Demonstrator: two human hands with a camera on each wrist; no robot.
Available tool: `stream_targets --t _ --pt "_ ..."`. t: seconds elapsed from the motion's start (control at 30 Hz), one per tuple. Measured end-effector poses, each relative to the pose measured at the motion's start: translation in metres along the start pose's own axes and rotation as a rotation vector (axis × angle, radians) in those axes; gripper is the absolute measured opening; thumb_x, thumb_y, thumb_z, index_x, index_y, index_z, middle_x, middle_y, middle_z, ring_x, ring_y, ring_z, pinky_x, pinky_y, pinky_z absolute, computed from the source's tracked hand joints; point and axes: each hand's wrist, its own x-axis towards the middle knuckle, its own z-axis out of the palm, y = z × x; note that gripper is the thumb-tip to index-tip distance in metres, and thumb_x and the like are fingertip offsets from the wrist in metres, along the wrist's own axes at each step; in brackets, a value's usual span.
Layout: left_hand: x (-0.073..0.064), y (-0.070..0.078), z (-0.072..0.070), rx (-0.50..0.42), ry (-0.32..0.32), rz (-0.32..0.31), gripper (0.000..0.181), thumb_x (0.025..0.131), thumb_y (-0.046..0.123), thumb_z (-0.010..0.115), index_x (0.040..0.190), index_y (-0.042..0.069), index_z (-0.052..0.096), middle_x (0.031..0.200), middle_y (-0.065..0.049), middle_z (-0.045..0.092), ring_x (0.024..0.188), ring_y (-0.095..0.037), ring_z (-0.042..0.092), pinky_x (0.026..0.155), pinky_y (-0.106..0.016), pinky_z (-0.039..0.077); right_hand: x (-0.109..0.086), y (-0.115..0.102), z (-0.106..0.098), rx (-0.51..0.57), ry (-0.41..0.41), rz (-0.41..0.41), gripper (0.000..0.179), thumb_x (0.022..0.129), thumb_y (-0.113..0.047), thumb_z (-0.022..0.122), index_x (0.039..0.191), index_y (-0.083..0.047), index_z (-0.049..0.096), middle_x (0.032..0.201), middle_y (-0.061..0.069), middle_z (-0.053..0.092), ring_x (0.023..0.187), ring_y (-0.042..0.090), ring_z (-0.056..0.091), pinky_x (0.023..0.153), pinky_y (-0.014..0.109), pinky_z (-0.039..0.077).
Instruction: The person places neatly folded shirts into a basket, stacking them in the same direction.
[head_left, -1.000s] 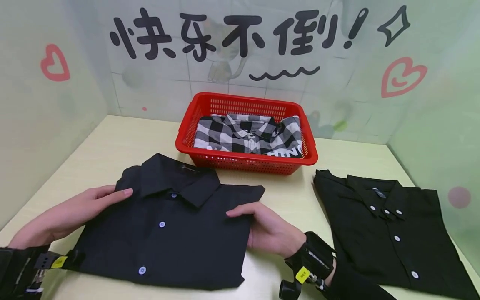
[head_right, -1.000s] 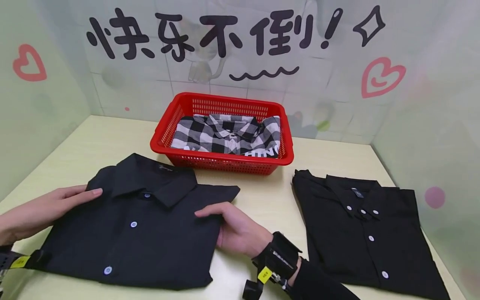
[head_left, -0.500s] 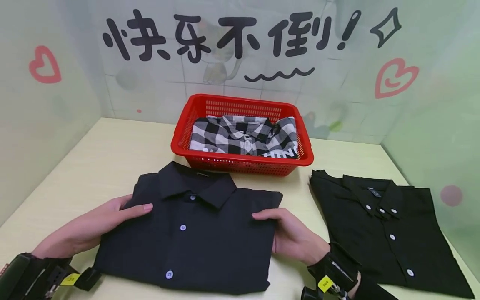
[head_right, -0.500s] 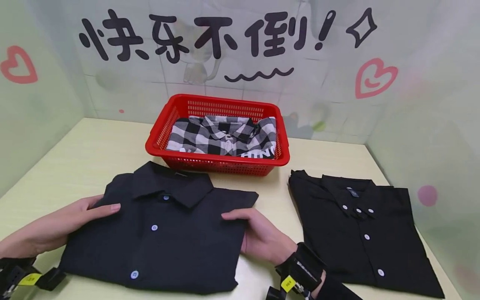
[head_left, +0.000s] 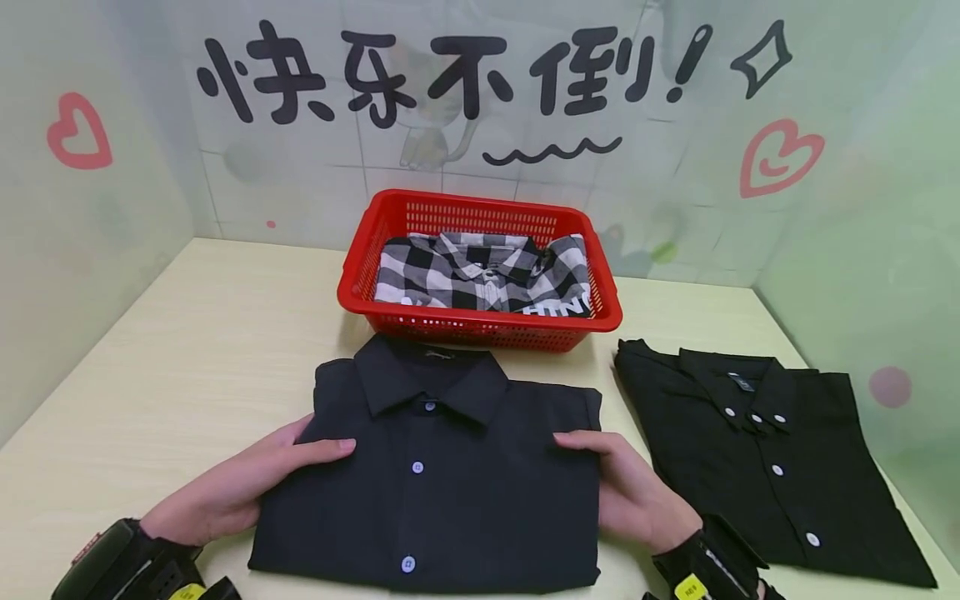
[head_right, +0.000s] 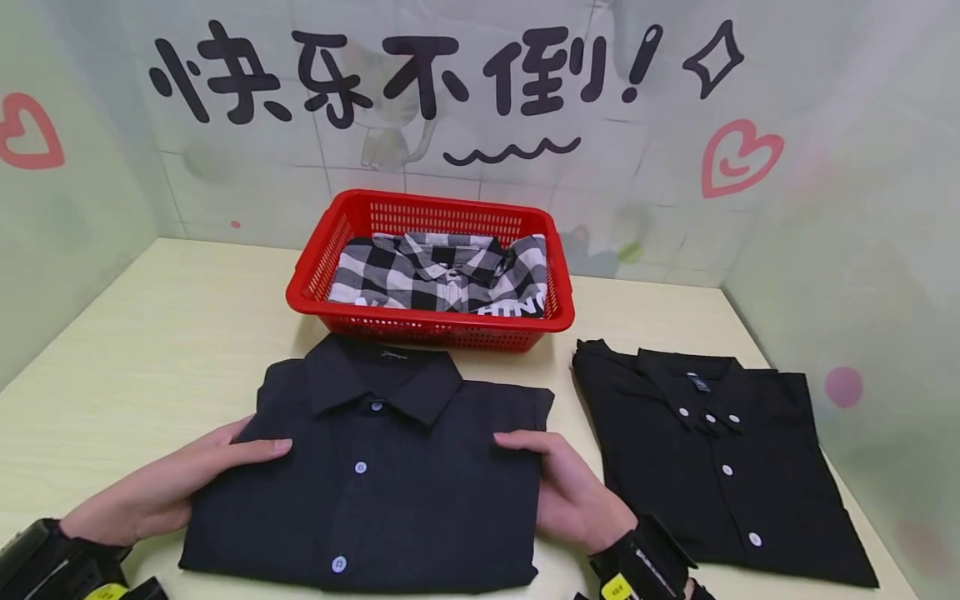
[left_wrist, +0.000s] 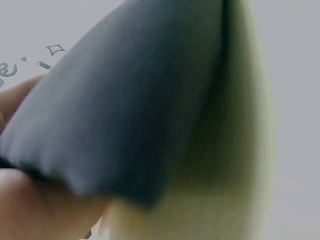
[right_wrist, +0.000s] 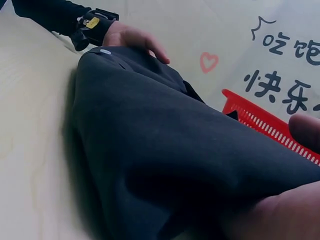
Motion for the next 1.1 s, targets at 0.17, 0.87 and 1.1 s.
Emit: stream_targets --t 0.17,0.87,1.1 --pt "0.0024 -0.0035 0.0051 -0.065 -0.01 -0.001 0.067 0.103 0.026 0.053 0.151 0.005 0.012 0.128 -0.017 0.061 0.111 -0.035 0.063 0.094 -0.047 0.05 -0.0006 0.0022 -0.0012 0.012 -0.005 -0.004 0.062 0.099 -0.015 0.05 0.151 -0.011 0.017 0.134 0.01 0.052 0.12 0.027 0.052 0.11 0.044 0.031" --pt "0.0057 -0.0069 0.0049 -0.073 0.015 -0.007 0.068 0.103 0.031 0.054 0.15 0.004 0.013 0.128 -0.019 0.06 0.113 -0.037 0.061 0.094 -0.048 0.049 0.0042 0.005 -0.0031 0.02 0.036 0.023 0.059 0.099 -0.009 0.052 0.15 -0.007 0.022 0.133 0.011 0.057 0.119 0.025 0.054 0.11 0.041 0.033" --pt "0.0065 -0.009 0.003 -0.036 0.047 0.002 0.069 0.103 0.032 0.054 0.15 0.002 0.012 0.124 -0.016 0.062 0.109 -0.033 0.064 0.093 -0.045 0.05 0.0039 0.0056 -0.0034 0.01 0.093 0.052 0.061 0.099 -0.006 0.054 0.149 -0.001 0.021 0.132 0.013 0.056 0.119 0.025 0.054 0.11 0.041 0.034"
